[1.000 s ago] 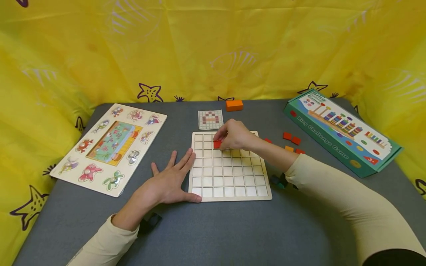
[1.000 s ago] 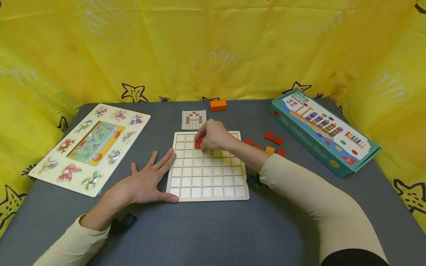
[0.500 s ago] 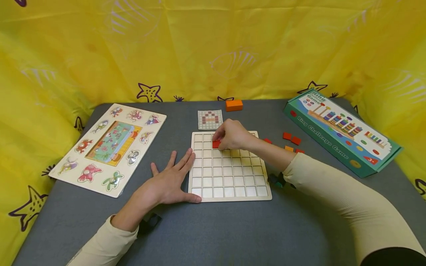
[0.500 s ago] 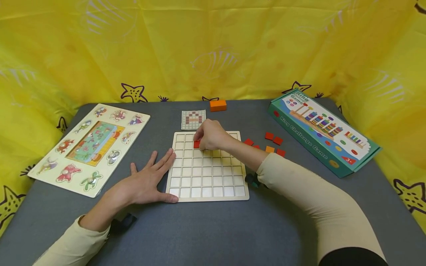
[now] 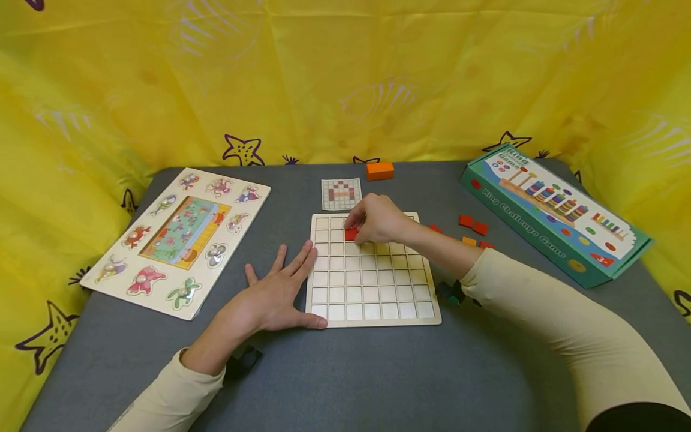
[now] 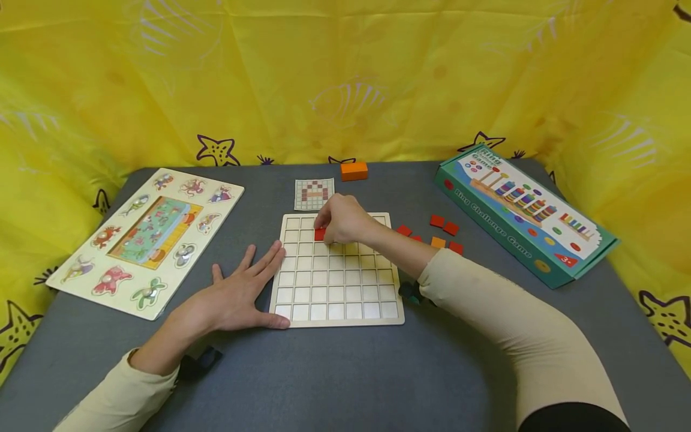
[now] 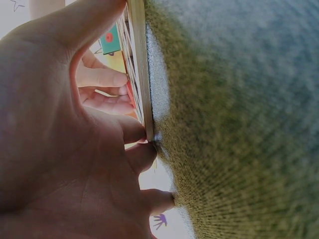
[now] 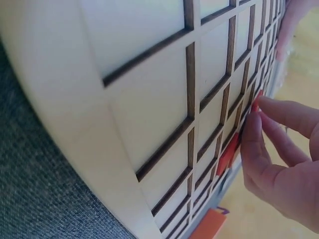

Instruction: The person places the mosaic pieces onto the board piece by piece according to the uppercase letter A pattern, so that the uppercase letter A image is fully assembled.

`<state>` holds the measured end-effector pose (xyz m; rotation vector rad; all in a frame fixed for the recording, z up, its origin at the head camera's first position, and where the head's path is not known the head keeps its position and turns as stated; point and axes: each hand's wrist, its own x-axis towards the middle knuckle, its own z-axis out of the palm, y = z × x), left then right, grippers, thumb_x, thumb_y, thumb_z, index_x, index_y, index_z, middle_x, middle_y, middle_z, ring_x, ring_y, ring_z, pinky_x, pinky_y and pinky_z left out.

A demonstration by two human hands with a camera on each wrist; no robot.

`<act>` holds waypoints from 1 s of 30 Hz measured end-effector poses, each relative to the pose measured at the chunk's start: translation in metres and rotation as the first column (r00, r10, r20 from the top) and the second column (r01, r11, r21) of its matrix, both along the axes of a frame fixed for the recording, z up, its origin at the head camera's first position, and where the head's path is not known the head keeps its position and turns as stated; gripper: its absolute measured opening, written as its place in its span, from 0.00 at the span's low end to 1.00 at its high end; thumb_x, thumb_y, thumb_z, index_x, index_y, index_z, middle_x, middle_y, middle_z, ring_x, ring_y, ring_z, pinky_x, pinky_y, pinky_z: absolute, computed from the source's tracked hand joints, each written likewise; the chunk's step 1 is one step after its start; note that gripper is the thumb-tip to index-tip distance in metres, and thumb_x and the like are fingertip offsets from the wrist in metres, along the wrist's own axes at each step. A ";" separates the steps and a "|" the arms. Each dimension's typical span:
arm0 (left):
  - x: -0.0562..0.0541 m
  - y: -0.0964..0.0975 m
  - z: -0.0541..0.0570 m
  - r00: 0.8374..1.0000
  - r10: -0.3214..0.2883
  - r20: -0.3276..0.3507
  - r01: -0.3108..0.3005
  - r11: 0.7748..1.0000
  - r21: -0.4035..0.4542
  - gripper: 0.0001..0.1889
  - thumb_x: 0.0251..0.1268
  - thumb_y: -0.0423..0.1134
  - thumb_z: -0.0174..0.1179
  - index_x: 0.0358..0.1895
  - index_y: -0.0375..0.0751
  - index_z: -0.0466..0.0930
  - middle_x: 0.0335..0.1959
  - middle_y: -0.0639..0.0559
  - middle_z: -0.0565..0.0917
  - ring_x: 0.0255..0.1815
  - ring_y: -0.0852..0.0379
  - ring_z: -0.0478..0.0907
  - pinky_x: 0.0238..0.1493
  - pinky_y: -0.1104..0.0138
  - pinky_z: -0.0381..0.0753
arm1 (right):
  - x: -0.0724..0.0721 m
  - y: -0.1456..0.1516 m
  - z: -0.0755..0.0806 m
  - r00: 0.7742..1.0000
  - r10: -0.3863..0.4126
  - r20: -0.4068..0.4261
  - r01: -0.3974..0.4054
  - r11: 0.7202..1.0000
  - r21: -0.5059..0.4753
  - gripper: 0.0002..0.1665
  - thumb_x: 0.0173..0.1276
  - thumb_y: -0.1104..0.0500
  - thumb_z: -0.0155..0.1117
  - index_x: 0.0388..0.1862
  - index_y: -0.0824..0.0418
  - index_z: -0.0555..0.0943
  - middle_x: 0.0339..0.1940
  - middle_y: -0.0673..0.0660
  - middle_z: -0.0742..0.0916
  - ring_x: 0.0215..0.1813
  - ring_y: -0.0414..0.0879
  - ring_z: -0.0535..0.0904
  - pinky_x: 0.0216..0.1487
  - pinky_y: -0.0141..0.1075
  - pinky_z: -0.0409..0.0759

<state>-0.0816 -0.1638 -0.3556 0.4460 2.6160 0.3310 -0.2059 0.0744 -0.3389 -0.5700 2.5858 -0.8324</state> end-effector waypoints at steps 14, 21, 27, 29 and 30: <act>0.000 0.000 0.000 1.000 -0.004 -0.011 0.004 1.000 -0.007 0.71 0.48 0.78 0.69 0.87 0.53 0.35 0.88 0.57 0.34 0.87 0.32 0.32 0.60 0.12 0.37 | -0.001 0.012 0.001 1.000 -0.001 0.011 0.002 0.997 -0.075 0.14 0.57 0.66 0.75 0.43 0.57 0.93 0.38 0.52 0.92 0.41 0.47 0.85 0.46 0.40 0.84; 0.001 0.000 0.000 1.000 0.002 -0.002 -0.002 1.000 0.001 0.71 0.48 0.78 0.70 0.87 0.54 0.35 0.88 0.57 0.34 0.87 0.32 0.32 0.60 0.12 0.36 | 0.004 0.019 0.002 1.000 -0.003 0.016 0.005 0.996 -0.092 0.12 0.61 0.64 0.76 0.45 0.60 0.92 0.37 0.54 0.92 0.40 0.47 0.85 0.45 0.38 0.84; 0.001 0.000 0.000 1.000 0.004 -0.002 -0.004 1.000 0.000 0.71 0.48 0.78 0.70 0.87 0.53 0.35 0.88 0.57 0.34 0.87 0.32 0.31 0.60 0.13 0.35 | 0.006 0.029 0.004 0.999 -0.035 0.024 0.038 0.994 -0.104 0.12 0.61 0.63 0.77 0.45 0.58 0.92 0.37 0.52 0.92 0.40 0.47 0.83 0.43 0.36 0.82; 0.001 0.000 0.000 1.000 0.003 -0.004 -0.003 1.000 0.001 0.71 0.48 0.78 0.70 0.87 0.53 0.35 0.88 0.57 0.34 0.87 0.32 0.31 0.60 0.13 0.35 | 0.006 0.032 0.005 0.999 -0.044 0.025 0.046 0.993 -0.105 0.12 0.62 0.63 0.77 0.45 0.58 0.92 0.37 0.52 0.92 0.40 0.47 0.83 0.43 0.36 0.82; 0.001 0.000 0.000 1.000 0.003 -0.005 -0.003 1.000 0.001 0.71 0.48 0.78 0.70 0.87 0.53 0.35 0.88 0.57 0.34 0.87 0.32 0.31 0.60 0.13 0.35 | 0.007 0.034 0.005 0.999 -0.046 0.026 0.049 0.993 -0.106 0.12 0.62 0.63 0.76 0.45 0.58 0.92 0.38 0.52 0.92 0.41 0.47 0.83 0.43 0.36 0.82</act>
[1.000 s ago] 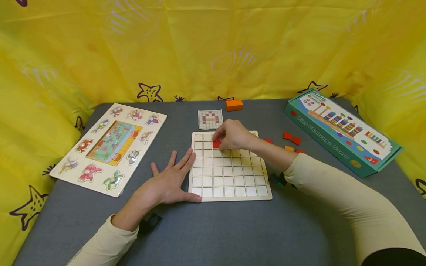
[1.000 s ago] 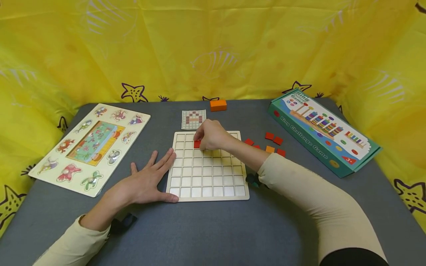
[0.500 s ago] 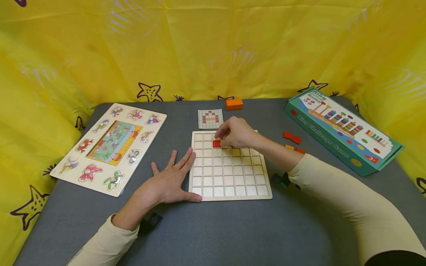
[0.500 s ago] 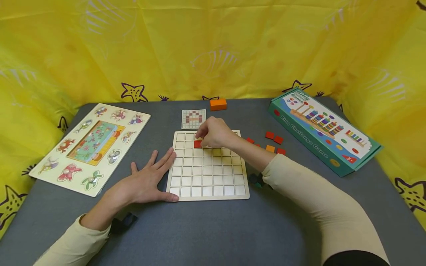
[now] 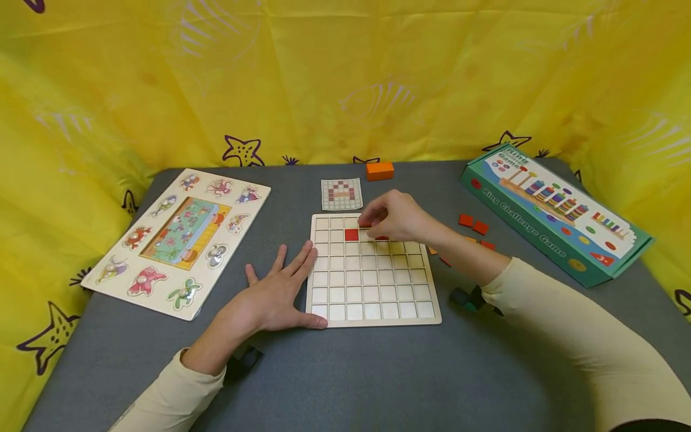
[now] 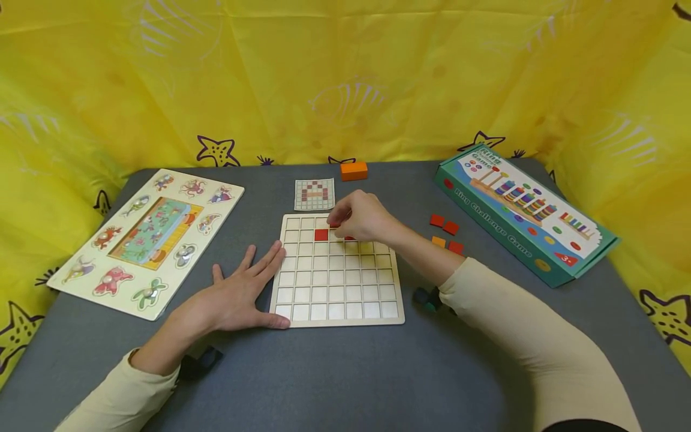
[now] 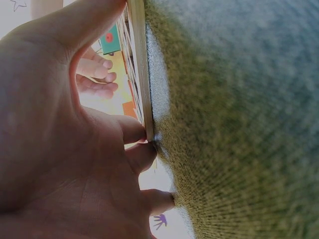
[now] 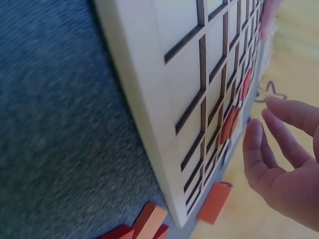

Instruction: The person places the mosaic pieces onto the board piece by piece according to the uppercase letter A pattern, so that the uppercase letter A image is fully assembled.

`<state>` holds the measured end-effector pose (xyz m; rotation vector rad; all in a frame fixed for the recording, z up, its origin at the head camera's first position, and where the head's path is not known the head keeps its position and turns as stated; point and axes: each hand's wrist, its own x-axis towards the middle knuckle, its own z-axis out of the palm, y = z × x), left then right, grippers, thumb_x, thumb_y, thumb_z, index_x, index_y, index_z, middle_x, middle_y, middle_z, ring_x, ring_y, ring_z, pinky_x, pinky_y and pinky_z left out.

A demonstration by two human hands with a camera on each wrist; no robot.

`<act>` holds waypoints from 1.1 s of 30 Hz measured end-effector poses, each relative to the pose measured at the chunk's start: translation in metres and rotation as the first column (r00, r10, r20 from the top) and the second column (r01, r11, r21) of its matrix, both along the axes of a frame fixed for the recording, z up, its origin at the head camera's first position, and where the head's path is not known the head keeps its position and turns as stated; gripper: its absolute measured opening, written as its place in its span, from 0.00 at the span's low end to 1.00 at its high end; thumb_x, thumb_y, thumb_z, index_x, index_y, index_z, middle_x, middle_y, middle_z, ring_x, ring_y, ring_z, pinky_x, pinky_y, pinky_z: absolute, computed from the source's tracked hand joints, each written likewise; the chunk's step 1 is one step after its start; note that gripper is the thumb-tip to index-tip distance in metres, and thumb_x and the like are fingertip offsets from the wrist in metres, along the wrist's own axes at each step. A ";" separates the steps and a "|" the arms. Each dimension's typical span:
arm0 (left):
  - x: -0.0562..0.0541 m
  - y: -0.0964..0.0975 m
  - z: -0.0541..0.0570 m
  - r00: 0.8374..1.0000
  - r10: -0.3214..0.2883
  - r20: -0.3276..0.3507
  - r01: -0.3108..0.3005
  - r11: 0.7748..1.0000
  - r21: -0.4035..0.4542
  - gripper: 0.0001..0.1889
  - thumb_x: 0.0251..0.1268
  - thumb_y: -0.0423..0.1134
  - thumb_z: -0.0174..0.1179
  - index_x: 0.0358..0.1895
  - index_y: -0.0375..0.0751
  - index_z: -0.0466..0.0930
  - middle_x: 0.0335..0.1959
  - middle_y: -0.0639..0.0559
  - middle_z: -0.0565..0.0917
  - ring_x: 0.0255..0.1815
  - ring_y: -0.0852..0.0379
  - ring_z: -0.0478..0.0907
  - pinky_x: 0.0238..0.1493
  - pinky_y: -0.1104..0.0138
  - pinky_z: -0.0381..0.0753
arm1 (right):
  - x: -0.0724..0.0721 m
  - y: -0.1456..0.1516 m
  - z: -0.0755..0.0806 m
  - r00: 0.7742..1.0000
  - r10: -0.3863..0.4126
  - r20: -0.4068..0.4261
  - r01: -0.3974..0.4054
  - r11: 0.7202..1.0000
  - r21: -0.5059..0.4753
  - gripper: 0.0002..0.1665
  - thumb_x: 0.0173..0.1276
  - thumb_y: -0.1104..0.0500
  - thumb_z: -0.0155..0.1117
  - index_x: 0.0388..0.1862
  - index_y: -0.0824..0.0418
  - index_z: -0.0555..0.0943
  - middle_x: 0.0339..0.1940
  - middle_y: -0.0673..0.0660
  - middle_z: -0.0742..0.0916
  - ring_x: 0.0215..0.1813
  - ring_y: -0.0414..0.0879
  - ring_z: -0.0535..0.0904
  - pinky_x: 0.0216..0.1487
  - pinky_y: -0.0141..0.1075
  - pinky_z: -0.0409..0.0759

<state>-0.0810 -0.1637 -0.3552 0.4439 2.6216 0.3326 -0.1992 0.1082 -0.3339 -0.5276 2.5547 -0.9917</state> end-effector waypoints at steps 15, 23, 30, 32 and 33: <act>0.000 0.000 0.000 1.000 0.000 -0.001 0.000 1.000 0.005 0.71 0.48 0.77 0.70 0.87 0.54 0.35 0.88 0.58 0.34 0.87 0.32 0.31 0.60 0.13 0.35 | 0.005 0.034 0.010 0.999 -0.052 -0.007 0.052 0.999 -0.013 0.14 0.66 0.61 0.74 0.50 0.57 0.91 0.41 0.54 0.91 0.45 0.50 0.82 0.46 0.41 0.79; 0.000 -0.001 0.000 1.000 -0.001 0.001 0.001 1.000 0.008 0.70 0.49 0.77 0.70 0.87 0.54 0.35 0.88 0.58 0.34 0.87 0.33 0.31 0.60 0.13 0.35 | 0.004 0.054 0.014 0.995 -0.095 -0.010 0.095 0.995 -0.015 0.16 0.66 0.61 0.75 0.52 0.59 0.91 0.43 0.56 0.91 0.46 0.51 0.82 0.47 0.40 0.79; 0.000 0.000 -0.001 1.000 -0.004 0.003 0.004 1.000 0.012 0.70 0.49 0.77 0.70 0.87 0.54 0.34 0.88 0.58 0.34 0.87 0.33 0.30 0.60 0.13 0.34 | 0.005 0.076 0.013 0.988 -0.154 -0.017 0.154 0.988 -0.003 0.16 0.66 0.61 0.76 0.53 0.59 0.90 0.44 0.57 0.91 0.46 0.51 0.82 0.44 0.38 0.81; 0.000 0.000 -0.001 1.000 -0.003 0.005 0.003 1.000 0.010 0.71 0.49 0.77 0.70 0.87 0.54 0.34 0.88 0.58 0.34 0.87 0.33 0.30 0.60 0.13 0.34 | 0.005 0.082 0.013 0.986 -0.164 -0.015 0.164 0.986 -0.003 0.17 0.66 0.61 0.76 0.54 0.59 0.90 0.44 0.57 0.90 0.46 0.51 0.81 0.44 0.37 0.81; 0.000 0.000 0.000 1.000 -0.003 0.006 0.003 1.000 0.008 0.71 0.49 0.77 0.70 0.87 0.54 0.34 0.88 0.58 0.34 0.87 0.33 0.30 0.61 0.13 0.34 | 0.005 0.085 0.012 0.986 -0.169 -0.011 0.169 0.986 -0.001 0.17 0.67 0.61 0.76 0.54 0.60 0.90 0.45 0.58 0.90 0.47 0.51 0.81 0.44 0.36 0.81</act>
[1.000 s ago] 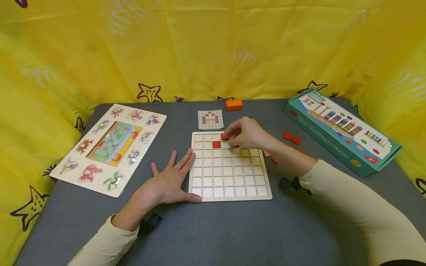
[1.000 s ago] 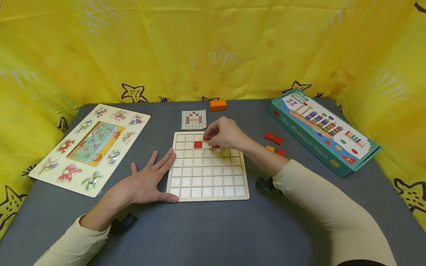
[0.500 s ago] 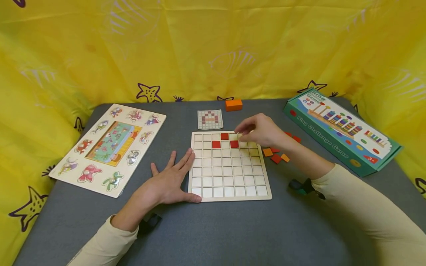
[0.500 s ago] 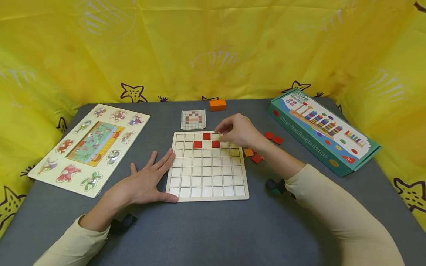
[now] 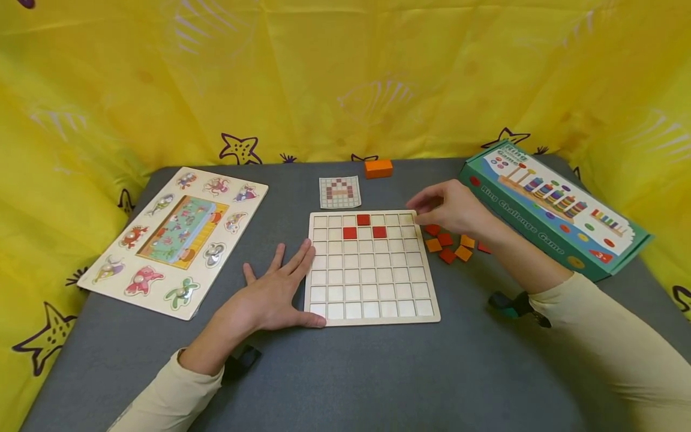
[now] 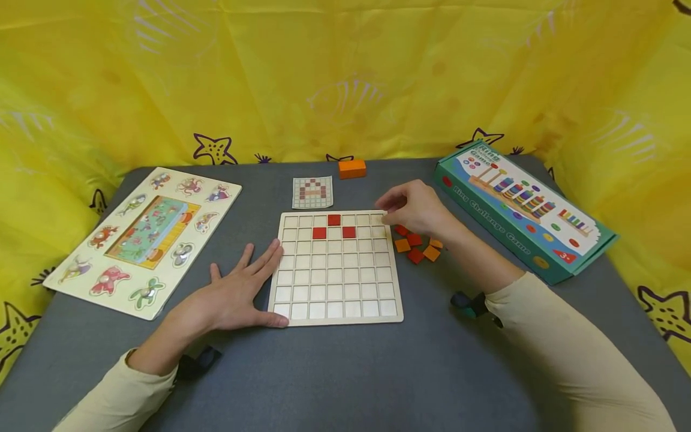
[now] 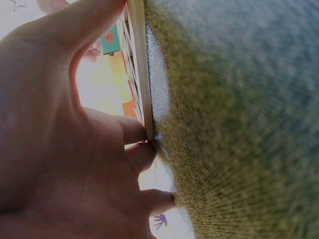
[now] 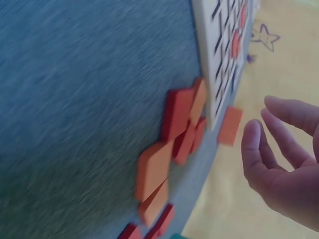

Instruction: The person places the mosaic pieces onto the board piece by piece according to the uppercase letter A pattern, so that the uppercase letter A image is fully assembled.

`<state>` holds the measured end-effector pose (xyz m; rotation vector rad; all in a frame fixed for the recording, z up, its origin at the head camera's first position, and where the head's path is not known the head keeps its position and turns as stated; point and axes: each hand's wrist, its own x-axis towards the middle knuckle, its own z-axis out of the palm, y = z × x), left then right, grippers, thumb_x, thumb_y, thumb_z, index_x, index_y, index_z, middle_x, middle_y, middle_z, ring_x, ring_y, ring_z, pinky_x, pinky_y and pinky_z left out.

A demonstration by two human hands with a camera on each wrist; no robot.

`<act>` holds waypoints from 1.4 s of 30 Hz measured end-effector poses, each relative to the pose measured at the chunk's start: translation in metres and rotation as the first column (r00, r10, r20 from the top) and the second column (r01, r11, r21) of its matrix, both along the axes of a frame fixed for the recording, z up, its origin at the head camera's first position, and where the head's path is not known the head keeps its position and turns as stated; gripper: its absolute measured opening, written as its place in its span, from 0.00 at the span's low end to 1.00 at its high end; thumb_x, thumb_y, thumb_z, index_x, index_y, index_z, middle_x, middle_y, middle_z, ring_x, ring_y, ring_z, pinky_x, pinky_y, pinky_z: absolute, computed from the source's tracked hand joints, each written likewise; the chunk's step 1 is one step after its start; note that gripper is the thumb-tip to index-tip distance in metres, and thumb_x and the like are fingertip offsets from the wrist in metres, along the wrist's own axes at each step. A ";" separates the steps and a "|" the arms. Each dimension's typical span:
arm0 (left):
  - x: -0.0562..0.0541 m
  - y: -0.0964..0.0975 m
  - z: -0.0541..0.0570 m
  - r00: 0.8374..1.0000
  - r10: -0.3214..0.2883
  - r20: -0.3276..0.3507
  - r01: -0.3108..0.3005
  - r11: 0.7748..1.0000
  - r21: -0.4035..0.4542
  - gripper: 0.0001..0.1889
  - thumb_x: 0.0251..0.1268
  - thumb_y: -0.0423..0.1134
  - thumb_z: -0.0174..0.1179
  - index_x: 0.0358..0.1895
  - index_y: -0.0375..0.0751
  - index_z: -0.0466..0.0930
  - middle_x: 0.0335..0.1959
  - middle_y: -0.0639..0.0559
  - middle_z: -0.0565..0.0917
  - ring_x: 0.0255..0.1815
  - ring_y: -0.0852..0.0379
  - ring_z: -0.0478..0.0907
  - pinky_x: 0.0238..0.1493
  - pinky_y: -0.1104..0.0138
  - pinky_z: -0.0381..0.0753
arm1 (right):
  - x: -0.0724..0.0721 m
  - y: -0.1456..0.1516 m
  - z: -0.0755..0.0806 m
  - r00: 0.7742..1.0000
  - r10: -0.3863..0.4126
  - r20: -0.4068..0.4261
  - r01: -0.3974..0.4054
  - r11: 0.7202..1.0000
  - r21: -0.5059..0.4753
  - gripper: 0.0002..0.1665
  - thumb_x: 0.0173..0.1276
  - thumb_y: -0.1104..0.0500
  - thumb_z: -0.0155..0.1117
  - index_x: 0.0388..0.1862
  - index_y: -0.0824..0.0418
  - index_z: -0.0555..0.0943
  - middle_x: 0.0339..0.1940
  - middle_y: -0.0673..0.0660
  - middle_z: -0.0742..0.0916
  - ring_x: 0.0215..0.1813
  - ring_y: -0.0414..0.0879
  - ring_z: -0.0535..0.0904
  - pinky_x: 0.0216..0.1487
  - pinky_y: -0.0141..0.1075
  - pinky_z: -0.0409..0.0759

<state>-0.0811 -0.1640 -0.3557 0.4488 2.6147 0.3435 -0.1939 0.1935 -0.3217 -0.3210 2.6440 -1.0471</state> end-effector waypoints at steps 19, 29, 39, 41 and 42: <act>-0.001 0.000 0.001 1.000 -0.001 -0.001 0.001 1.000 -0.002 0.71 0.49 0.77 0.70 0.87 0.54 0.34 0.88 0.58 0.34 0.87 0.32 0.30 0.60 0.13 0.34 | -0.004 0.024 -0.018 0.998 -0.028 0.048 0.022 0.991 0.131 0.23 0.60 0.57 0.81 0.52 0.64 0.86 0.41 0.59 0.87 0.43 0.52 0.79 0.41 0.38 0.76; 0.000 0.000 -0.001 1.000 -0.001 -0.007 0.001 1.000 0.003 0.70 0.49 0.76 0.70 0.87 0.53 0.35 0.88 0.57 0.34 0.87 0.32 0.31 0.60 0.13 0.34 | -0.004 0.022 -0.022 0.999 -0.016 0.034 0.009 0.980 0.198 0.21 0.58 0.56 0.81 0.48 0.64 0.86 0.38 0.58 0.85 0.42 0.53 0.78 0.42 0.39 0.75; 0.000 0.000 0.000 1.000 -0.001 -0.009 0.001 1.000 0.006 0.70 0.49 0.76 0.70 0.87 0.53 0.35 0.88 0.57 0.34 0.87 0.32 0.31 0.60 0.13 0.34 | -0.004 0.021 -0.022 0.999 -0.006 0.046 -0.003 0.977 0.215 0.18 0.57 0.60 0.79 0.45 0.63 0.87 0.38 0.58 0.87 0.41 0.53 0.79 0.41 0.38 0.76; 0.000 0.000 0.000 1.000 0.000 -0.009 0.000 1.000 0.005 0.70 0.49 0.76 0.70 0.87 0.53 0.35 0.88 0.57 0.34 0.87 0.32 0.31 0.60 0.13 0.34 | -0.003 0.020 -0.022 0.999 -0.006 0.044 -0.004 0.977 0.212 0.17 0.57 0.62 0.77 0.46 0.63 0.87 0.39 0.58 0.87 0.41 0.52 0.80 0.41 0.38 0.77; 0.000 0.000 0.000 1.000 0.000 -0.009 0.000 1.000 0.004 0.71 0.49 0.76 0.70 0.87 0.53 0.35 0.88 0.57 0.34 0.87 0.32 0.31 0.60 0.13 0.34 | -0.003 0.020 -0.022 0.999 -0.006 0.042 -0.003 0.977 0.212 0.16 0.57 0.62 0.77 0.46 0.63 0.88 0.39 0.58 0.87 0.41 0.52 0.80 0.41 0.38 0.77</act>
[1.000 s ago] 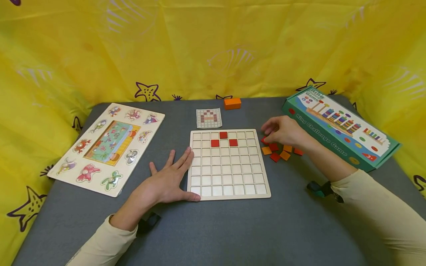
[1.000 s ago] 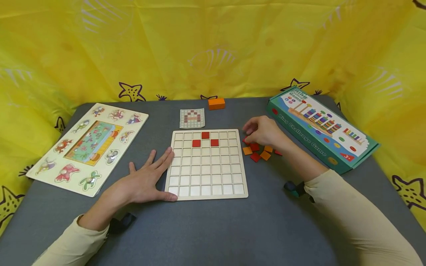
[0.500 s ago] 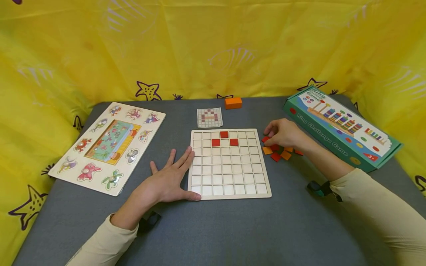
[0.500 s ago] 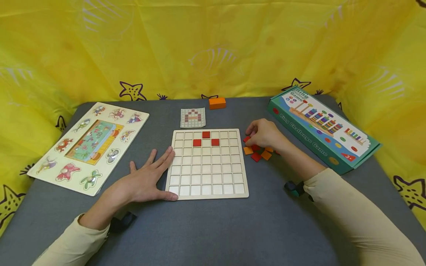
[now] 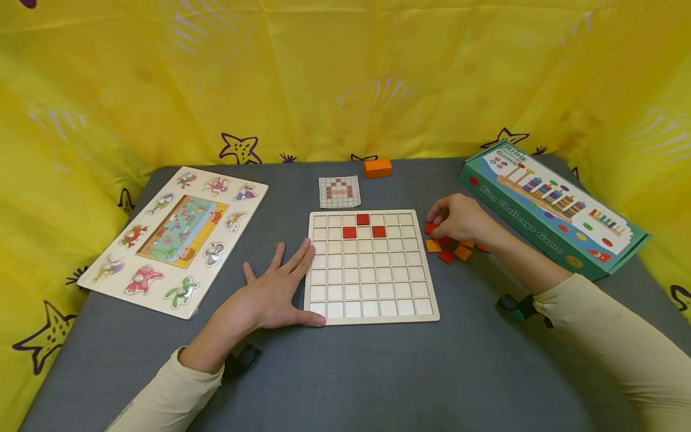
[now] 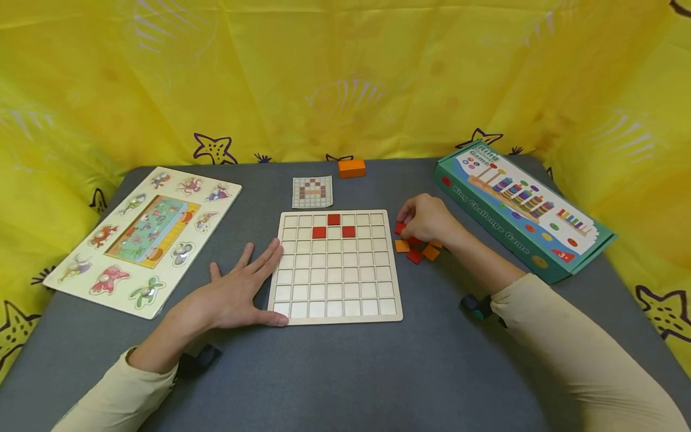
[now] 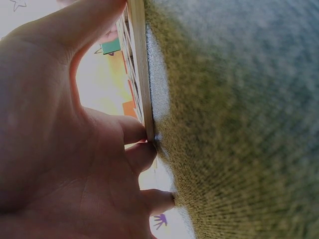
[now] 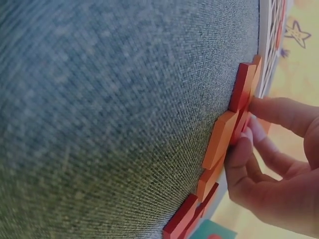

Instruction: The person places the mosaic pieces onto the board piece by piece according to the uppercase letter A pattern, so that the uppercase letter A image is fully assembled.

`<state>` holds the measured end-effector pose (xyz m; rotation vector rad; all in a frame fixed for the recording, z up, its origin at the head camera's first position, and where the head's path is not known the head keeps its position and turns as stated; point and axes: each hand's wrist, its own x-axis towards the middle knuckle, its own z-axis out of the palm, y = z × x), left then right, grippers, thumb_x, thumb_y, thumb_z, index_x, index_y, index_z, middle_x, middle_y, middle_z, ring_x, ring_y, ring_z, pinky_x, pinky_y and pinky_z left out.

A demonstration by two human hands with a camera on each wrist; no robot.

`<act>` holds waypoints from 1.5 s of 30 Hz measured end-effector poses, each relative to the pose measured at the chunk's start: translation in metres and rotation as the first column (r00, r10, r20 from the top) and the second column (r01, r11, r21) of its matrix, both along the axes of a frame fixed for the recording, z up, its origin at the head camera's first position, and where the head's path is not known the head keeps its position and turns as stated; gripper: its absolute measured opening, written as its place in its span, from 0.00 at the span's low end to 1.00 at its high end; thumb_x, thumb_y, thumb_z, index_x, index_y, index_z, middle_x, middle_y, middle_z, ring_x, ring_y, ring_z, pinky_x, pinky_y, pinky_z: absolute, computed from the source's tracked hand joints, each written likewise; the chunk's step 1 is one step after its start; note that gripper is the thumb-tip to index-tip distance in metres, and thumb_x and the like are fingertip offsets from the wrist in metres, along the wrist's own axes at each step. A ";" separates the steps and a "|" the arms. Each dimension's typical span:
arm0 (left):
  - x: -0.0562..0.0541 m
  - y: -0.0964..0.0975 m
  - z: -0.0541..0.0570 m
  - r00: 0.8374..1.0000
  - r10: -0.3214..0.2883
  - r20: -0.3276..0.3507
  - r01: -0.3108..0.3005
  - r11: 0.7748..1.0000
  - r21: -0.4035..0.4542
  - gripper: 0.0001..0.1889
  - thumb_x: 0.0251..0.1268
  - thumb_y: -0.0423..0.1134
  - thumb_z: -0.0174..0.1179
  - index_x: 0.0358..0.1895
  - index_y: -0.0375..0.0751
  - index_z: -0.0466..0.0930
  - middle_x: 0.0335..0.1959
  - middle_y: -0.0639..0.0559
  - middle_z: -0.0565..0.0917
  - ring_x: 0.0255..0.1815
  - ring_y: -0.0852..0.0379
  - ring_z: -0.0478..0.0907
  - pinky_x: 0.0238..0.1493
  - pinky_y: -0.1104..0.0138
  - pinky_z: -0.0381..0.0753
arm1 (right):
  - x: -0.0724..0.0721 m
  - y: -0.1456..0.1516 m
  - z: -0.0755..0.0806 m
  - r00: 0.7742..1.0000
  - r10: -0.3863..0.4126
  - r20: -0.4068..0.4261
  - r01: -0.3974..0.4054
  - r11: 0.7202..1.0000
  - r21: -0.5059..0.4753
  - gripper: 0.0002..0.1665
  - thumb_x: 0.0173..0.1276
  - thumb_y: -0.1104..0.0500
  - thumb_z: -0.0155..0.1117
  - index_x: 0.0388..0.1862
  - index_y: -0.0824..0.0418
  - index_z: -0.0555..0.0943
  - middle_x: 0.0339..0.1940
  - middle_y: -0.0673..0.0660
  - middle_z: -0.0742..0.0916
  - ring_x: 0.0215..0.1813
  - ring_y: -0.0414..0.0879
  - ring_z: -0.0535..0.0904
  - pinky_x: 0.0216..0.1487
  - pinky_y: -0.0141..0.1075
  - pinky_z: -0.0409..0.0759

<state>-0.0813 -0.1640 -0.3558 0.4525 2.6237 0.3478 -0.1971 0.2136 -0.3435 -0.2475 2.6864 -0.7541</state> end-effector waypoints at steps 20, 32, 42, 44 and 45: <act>0.001 -0.001 0.000 1.000 0.000 0.000 0.000 1.000 0.000 0.70 0.49 0.76 0.70 0.87 0.54 0.34 0.88 0.58 0.34 0.87 0.32 0.30 0.60 0.13 0.34 | 0.001 0.004 0.001 0.999 -0.027 -0.045 0.026 0.999 -0.029 0.15 0.57 0.64 0.74 0.46 0.60 0.91 0.40 0.59 0.90 0.44 0.53 0.80 0.41 0.38 0.77; 0.000 -0.001 -0.001 1.000 0.002 0.006 -0.002 1.000 -0.012 0.71 0.48 0.77 0.70 0.87 0.54 0.34 0.88 0.58 0.33 0.87 0.33 0.31 0.60 0.13 0.34 | 0.007 -0.004 0.008 0.999 -0.029 -0.038 0.025 0.994 -0.106 0.15 0.62 0.61 0.76 0.49 0.58 0.91 0.46 0.61 0.91 0.45 0.52 0.85 0.43 0.38 0.80; -0.002 0.000 -0.002 1.000 -0.002 0.010 0.003 1.000 -0.024 0.71 0.48 0.79 0.69 0.87 0.54 0.33 0.88 0.59 0.32 0.87 0.33 0.31 0.59 0.12 0.35 | 0.012 -0.019 0.010 1.000 -0.022 -0.016 0.019 0.987 -0.158 0.16 0.60 0.63 0.79 0.48 0.60 0.91 0.43 0.60 0.92 0.41 0.50 0.85 0.39 0.36 0.81; -0.002 0.000 -0.002 1.000 -0.004 0.011 0.004 1.000 -0.025 0.71 0.48 0.79 0.68 0.87 0.55 0.33 0.88 0.59 0.32 0.87 0.32 0.31 0.59 0.12 0.35 | 0.013 -0.021 0.010 1.000 -0.009 -0.015 0.007 0.987 -0.160 0.15 0.60 0.63 0.79 0.47 0.60 0.92 0.41 0.59 0.91 0.40 0.50 0.84 0.38 0.36 0.81; -0.002 0.000 -0.002 1.000 -0.004 0.013 0.004 1.000 -0.025 0.71 0.48 0.79 0.68 0.87 0.55 0.33 0.88 0.59 0.32 0.87 0.33 0.31 0.59 0.12 0.35 | 0.013 -0.022 0.010 1.000 -0.003 -0.016 0.000 0.987 -0.160 0.15 0.59 0.64 0.78 0.47 0.59 0.92 0.41 0.59 0.91 0.39 0.50 0.84 0.38 0.36 0.81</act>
